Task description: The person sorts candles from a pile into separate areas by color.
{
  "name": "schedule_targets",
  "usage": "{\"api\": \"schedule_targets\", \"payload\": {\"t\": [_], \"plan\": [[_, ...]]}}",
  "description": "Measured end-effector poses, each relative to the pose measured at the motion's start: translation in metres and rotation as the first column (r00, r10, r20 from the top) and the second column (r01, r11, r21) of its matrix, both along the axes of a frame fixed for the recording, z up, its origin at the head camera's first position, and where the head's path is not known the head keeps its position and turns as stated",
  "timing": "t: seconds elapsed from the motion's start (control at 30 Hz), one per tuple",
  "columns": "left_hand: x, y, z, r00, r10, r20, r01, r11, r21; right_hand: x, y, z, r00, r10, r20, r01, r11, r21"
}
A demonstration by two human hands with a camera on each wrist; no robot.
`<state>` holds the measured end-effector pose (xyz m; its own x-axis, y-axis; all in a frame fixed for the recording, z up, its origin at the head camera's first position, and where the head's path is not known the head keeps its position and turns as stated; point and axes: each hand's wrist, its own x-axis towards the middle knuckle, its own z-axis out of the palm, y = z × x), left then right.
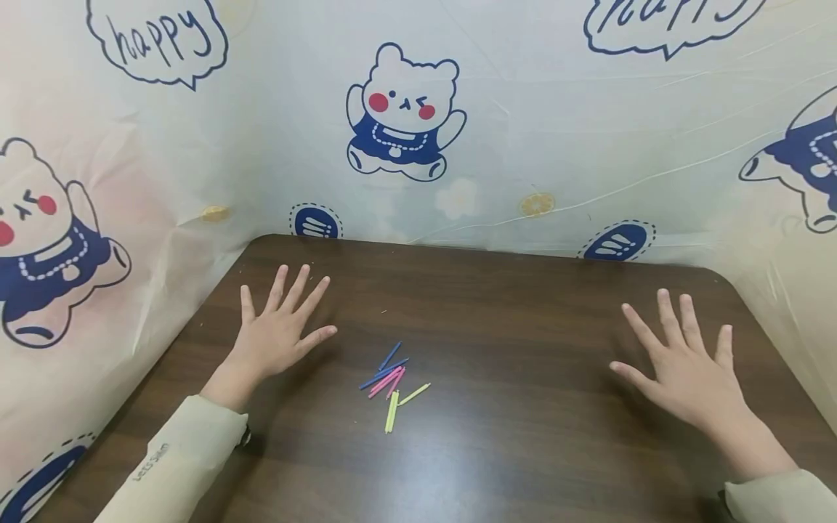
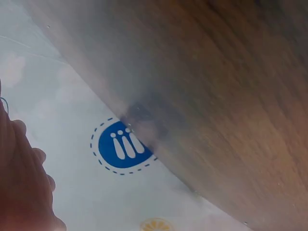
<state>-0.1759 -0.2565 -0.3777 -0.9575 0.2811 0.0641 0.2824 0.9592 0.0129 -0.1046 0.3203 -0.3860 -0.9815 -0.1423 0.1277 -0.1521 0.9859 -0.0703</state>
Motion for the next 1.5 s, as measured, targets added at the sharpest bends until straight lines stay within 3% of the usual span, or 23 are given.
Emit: {"api": "schedule_targets", "payload": {"t": [0.5,0.73,0.87,1.13,1.5], "plan": [[0.013,0.021,0.004,0.993,-0.092,-0.074,0.094,0.995,0.034,-0.011,-0.062,0.006,0.988,0.141,-0.062,-0.142,0.990,-0.008],[0.022,0.030,0.007,0.987,-0.137,-0.089,0.141,0.989,0.048,-0.021,-0.101,0.007,0.970,0.244,-0.021,-0.244,0.970,0.010],[0.026,0.035,0.008,0.986,-0.151,-0.072,0.155,0.986,0.063,-0.025,-0.126,0.008,0.946,0.325,-0.005,-0.325,0.946,0.009],[0.031,0.046,0.009,0.977,-0.208,-0.042,0.211,0.975,0.073,-0.029,-0.165,0.008,0.890,0.453,-0.050,-0.453,0.891,0.014],[0.036,0.059,0.005,0.937,-0.348,-0.015,0.348,0.931,0.111,-0.028,-0.211,0.007,0.811,0.586,0.005,-0.586,0.811,0.002]]}}
